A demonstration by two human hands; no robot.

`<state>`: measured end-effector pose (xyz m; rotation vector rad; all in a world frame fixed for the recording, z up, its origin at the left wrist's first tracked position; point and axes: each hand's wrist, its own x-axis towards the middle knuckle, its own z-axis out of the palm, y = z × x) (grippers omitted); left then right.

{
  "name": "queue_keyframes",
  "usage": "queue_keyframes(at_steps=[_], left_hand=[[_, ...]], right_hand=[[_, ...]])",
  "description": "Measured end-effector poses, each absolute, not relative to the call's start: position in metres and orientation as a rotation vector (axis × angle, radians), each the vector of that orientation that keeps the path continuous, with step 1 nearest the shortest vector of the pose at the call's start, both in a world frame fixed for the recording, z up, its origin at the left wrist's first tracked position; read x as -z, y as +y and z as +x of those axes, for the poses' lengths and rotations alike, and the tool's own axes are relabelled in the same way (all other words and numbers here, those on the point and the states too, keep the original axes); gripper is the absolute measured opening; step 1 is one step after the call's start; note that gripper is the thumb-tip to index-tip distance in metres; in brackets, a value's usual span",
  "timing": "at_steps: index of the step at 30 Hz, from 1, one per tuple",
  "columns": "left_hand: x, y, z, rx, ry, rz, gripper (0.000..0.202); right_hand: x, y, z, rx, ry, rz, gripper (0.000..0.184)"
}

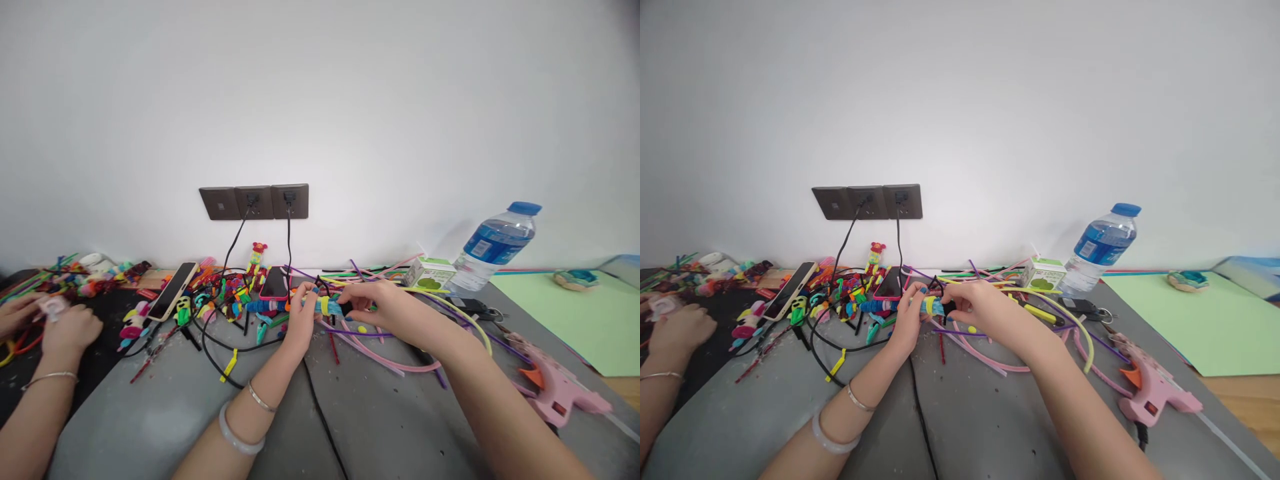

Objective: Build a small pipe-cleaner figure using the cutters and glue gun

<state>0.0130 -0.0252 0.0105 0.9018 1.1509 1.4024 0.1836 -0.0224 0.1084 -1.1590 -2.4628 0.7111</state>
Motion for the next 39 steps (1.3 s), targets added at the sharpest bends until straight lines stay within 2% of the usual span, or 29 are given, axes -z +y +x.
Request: queue_keyframes(at_steps=[39], left_hand=[[-0.0103, -0.0254, 0.0133, -1.406, 1.119, 0.912, 0.023]], right_hand=[[-0.1123, -0.0218, 0.1842, -0.775, -2.445, -1.197, 0.017]])
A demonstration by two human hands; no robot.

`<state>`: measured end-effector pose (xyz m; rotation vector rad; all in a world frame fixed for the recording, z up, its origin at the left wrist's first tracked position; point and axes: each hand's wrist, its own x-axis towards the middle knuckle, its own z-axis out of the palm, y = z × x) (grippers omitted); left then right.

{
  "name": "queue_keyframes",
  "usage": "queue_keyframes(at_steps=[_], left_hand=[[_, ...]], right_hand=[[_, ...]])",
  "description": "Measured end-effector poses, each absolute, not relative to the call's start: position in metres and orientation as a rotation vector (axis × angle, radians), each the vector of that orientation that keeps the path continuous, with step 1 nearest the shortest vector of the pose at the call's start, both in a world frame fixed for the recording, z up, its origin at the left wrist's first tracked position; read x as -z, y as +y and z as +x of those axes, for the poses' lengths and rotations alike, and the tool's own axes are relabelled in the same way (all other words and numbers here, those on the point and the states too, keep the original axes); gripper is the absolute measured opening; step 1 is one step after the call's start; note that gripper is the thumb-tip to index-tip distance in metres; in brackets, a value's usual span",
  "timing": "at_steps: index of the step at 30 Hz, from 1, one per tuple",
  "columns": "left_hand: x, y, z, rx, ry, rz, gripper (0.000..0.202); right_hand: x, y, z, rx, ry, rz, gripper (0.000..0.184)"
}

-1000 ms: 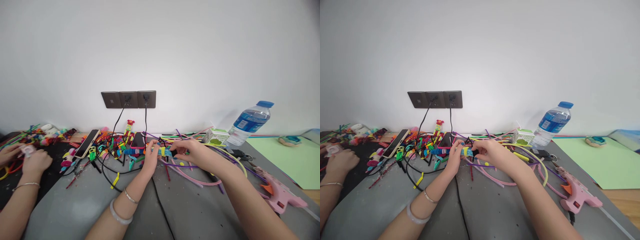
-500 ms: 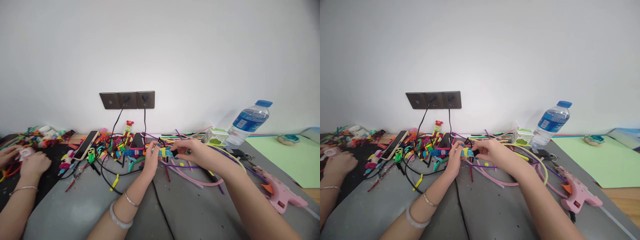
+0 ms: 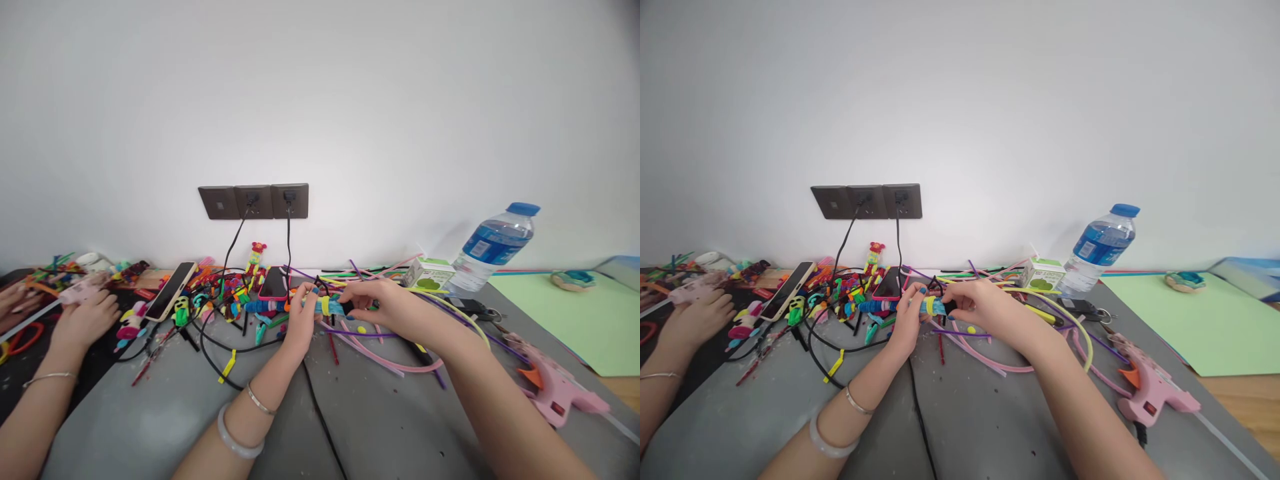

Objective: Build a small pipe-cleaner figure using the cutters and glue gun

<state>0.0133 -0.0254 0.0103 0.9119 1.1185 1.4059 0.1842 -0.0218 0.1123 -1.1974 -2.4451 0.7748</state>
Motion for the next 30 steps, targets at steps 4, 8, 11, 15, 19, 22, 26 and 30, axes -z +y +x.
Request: queue_keyframes(at_steps=[4, 8, 11, 15, 19, 22, 26, 30], left_hand=[[-0.0100, -0.0254, 0.0136, -1.413, 1.113, 0.911, 0.024], [-0.0092, -0.0245, 0.0138, -1.403, 1.102, 0.911, 0.024], [-0.0081, -0.0236, 0.0136, -1.397, 1.071, 0.918, 0.024], [-0.0072, -0.0233, 0.0132, -1.399, 1.046, 0.918, 0.025], [-0.0068, -0.0239, 0.0130, -1.399, 1.062, 0.913, 0.023], [-0.0070, -0.0241, 0.0130, -1.389, 1.084, 0.918, 0.023], [-0.0081, -0.0244, 0.0134, -1.385, 1.086, 0.910, 0.023], [-0.0078, -0.0244, 0.0136, -1.385, 1.072, 0.925, 0.022]], right_hand=[[-0.1131, -0.0230, 0.1851, -0.765, -2.442, -1.188, 0.016], [-0.1124, -0.0221, 0.1856, -0.742, -2.456, -1.156, 0.016], [-0.1106, -0.0204, 0.1860, -0.727, -2.462, -1.143, 0.018], [-0.1085, -0.0197, 0.1867, -0.720, -2.460, -1.138, 0.019], [-0.1078, -0.0200, 0.1871, -0.707, -2.450, -1.135, 0.017], [-0.1073, -0.0195, 0.1871, -0.720, -2.445, -1.115, 0.017], [-0.1075, -0.0195, 0.1870, -0.739, -2.446, -1.128, 0.017], [-0.1079, -0.0199, 0.1871, -0.742, -2.452, -1.125, 0.017]])
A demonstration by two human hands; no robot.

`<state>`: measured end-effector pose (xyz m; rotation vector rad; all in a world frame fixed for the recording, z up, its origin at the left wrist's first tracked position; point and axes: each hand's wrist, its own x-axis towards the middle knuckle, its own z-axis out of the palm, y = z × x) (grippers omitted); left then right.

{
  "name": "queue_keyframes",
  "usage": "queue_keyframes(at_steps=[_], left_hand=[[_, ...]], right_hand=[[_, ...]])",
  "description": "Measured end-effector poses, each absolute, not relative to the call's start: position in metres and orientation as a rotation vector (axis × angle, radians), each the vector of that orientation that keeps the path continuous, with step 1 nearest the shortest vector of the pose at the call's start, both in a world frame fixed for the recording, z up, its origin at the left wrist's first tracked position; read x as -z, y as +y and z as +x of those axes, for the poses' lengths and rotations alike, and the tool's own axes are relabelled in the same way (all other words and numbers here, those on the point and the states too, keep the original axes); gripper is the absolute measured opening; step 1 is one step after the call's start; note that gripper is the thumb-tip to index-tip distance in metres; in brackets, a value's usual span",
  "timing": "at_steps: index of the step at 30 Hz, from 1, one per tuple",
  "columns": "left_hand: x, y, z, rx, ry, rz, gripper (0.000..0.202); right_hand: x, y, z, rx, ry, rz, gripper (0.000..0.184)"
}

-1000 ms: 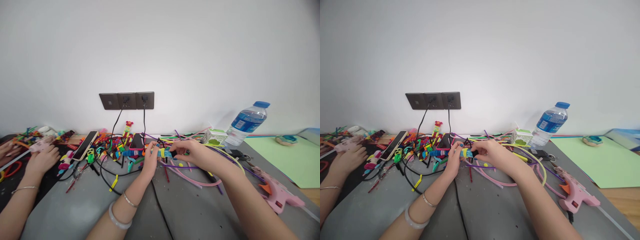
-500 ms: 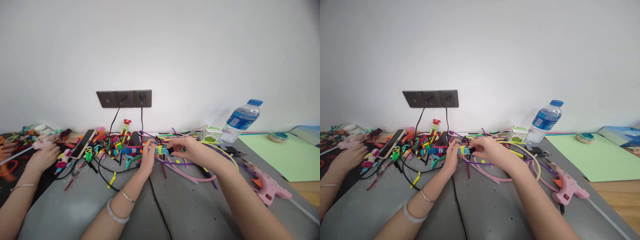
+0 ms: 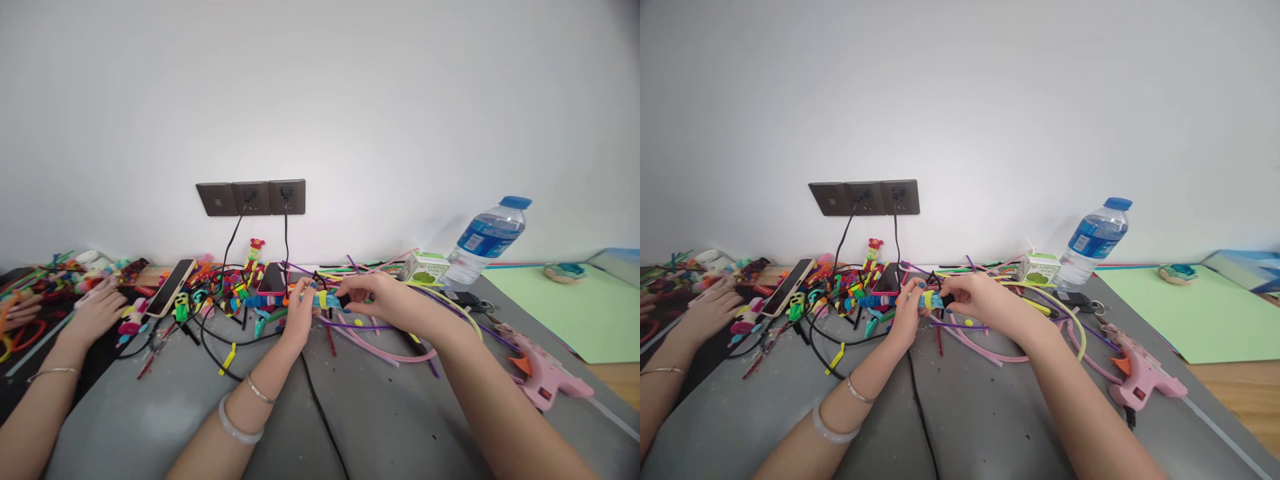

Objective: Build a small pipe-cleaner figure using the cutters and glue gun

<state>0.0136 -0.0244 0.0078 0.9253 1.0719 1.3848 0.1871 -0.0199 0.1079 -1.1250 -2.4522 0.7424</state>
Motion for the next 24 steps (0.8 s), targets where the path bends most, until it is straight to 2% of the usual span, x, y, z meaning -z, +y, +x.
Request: queue_keyframes(at_steps=[24], left_hand=[[-0.0092, -0.0265, 0.0142, -1.403, 1.125, 0.906, 0.023]], right_hand=[[-0.1090, -0.0199, 0.1873, -0.784, -2.432, -1.127, 0.016]])
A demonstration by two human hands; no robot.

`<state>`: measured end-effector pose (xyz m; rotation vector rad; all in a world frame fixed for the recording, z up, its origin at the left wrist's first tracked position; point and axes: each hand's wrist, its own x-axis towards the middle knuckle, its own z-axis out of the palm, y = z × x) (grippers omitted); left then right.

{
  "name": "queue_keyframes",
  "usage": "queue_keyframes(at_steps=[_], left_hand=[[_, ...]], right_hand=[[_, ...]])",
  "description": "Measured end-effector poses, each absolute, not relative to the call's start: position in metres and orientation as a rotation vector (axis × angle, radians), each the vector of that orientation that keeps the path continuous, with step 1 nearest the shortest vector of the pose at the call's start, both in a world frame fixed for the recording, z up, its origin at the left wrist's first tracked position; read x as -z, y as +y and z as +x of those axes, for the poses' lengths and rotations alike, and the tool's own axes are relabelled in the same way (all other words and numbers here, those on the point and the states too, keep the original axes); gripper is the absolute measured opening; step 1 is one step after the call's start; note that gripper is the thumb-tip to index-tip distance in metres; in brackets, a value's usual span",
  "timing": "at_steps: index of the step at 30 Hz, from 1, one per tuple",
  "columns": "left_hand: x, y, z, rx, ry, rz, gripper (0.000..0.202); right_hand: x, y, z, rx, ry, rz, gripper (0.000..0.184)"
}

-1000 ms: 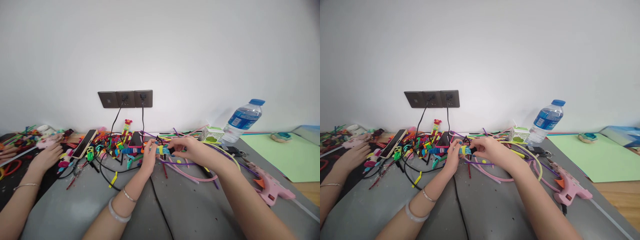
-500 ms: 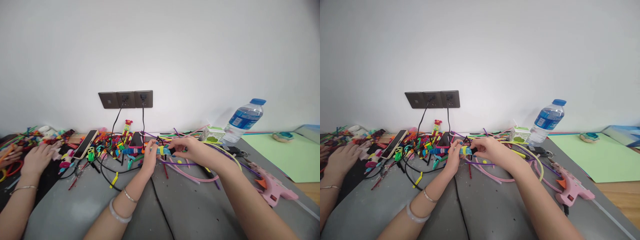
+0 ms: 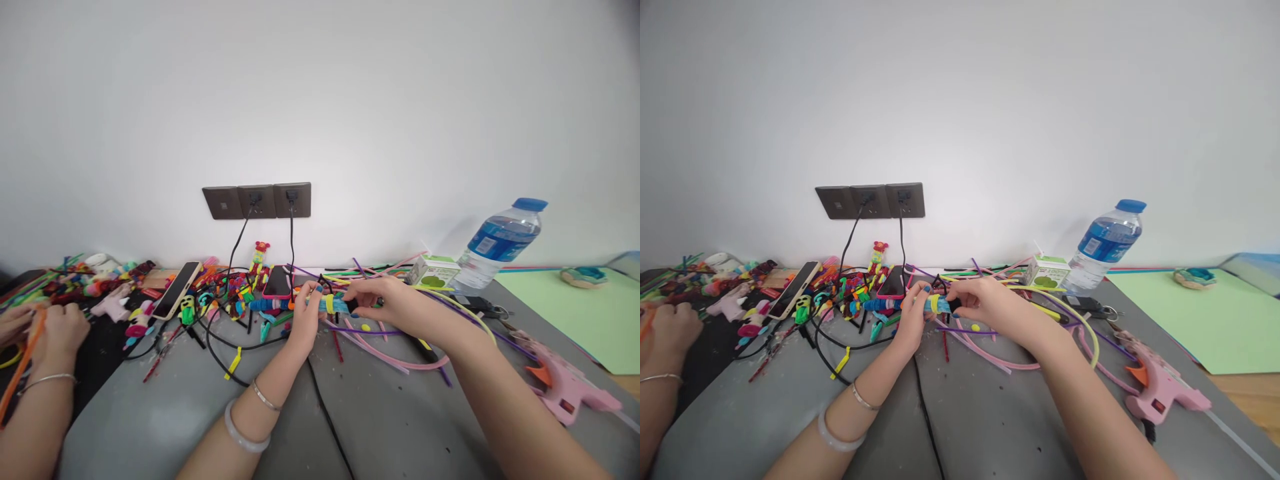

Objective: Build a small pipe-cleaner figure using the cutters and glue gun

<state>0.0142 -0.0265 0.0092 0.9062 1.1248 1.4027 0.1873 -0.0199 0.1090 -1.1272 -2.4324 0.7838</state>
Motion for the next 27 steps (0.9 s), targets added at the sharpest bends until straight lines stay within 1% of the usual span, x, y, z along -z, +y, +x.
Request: queue_keyframes(at_steps=[7, 12, 18, 27], left_hand=[[-0.011, -0.025, 0.015, -1.402, 1.093, 0.918, 0.026], [-0.010, -0.026, 0.015, -1.388, 1.080, 0.927, 0.026], [-0.012, -0.026, 0.016, -1.384, 1.065, 0.917, 0.028], [-0.008, -0.027, 0.015, -1.386, 1.106, 0.935, 0.027]], right_hand=[[-0.102, -0.019, 0.192, -0.793, -2.414, -1.105, 0.017], [-0.107, -0.020, 0.191, -0.766, -2.437, -1.115, 0.015], [-0.114, -0.023, 0.188, -0.813, -2.414, -1.161, 0.014], [-0.108, -0.021, 0.190, -0.797, -2.431, -1.159, 0.017]])
